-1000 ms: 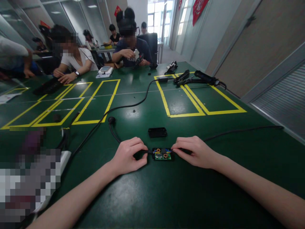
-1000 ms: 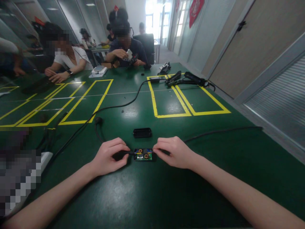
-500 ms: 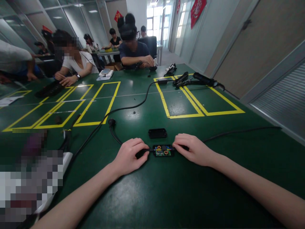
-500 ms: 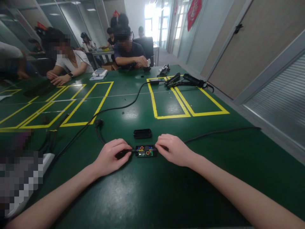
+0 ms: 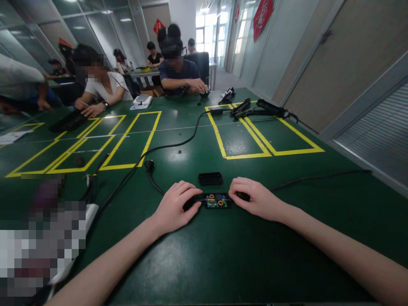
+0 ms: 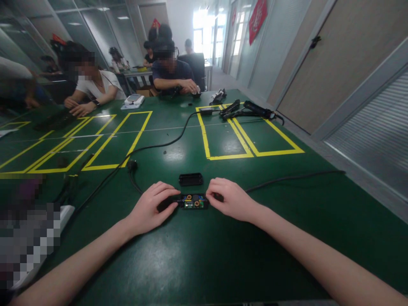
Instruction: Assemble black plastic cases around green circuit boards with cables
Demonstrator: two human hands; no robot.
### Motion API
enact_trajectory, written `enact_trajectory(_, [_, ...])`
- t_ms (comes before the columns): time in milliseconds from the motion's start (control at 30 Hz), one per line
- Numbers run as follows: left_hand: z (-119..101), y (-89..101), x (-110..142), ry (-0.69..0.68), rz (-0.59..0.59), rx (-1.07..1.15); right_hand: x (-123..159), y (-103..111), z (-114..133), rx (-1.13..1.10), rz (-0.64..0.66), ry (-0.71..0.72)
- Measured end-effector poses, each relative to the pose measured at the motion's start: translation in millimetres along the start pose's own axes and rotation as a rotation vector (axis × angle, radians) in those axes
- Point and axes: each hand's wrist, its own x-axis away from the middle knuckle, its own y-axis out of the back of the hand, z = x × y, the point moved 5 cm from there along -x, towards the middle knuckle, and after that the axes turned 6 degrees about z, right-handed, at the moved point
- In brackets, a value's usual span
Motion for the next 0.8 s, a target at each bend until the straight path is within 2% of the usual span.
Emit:
enact_trajectory(100, [4.9,-2.4,1.3,0.041,-0.002,-0.018,-0.6,2.5,-2.7,0.043,-0.068,-0.018])
enact_trajectory(267, [15.8,-16.6,1.8,0.143,0.088,-0.181,-0.6,7.8,-17.9,0.199,-0.244,-0.137])
enact_trajectory(367, [19.2,-23.7,0.0,0.184,0.128,-0.247,-2.4,1.6,-28.0,0.237,-0.239,-0.181])
enact_trajectory(467, [15.7,-28.0,-2.7,0.132,0.169,-0.252,-5.1,-7.1,-32.7,0.168,-0.188,-0.157])
enact_trajectory(600, [7.4,-29.5,-4.1,0.019,0.205,-0.211,-5.7,-6.5,-32.0,0.006,-0.199,-0.143])
enact_trajectory(800, [5.5,-23.7,-1.6,-0.011,0.145,-0.173,-3.5,1.9,-27.3,-0.292,-0.179,-0.286])
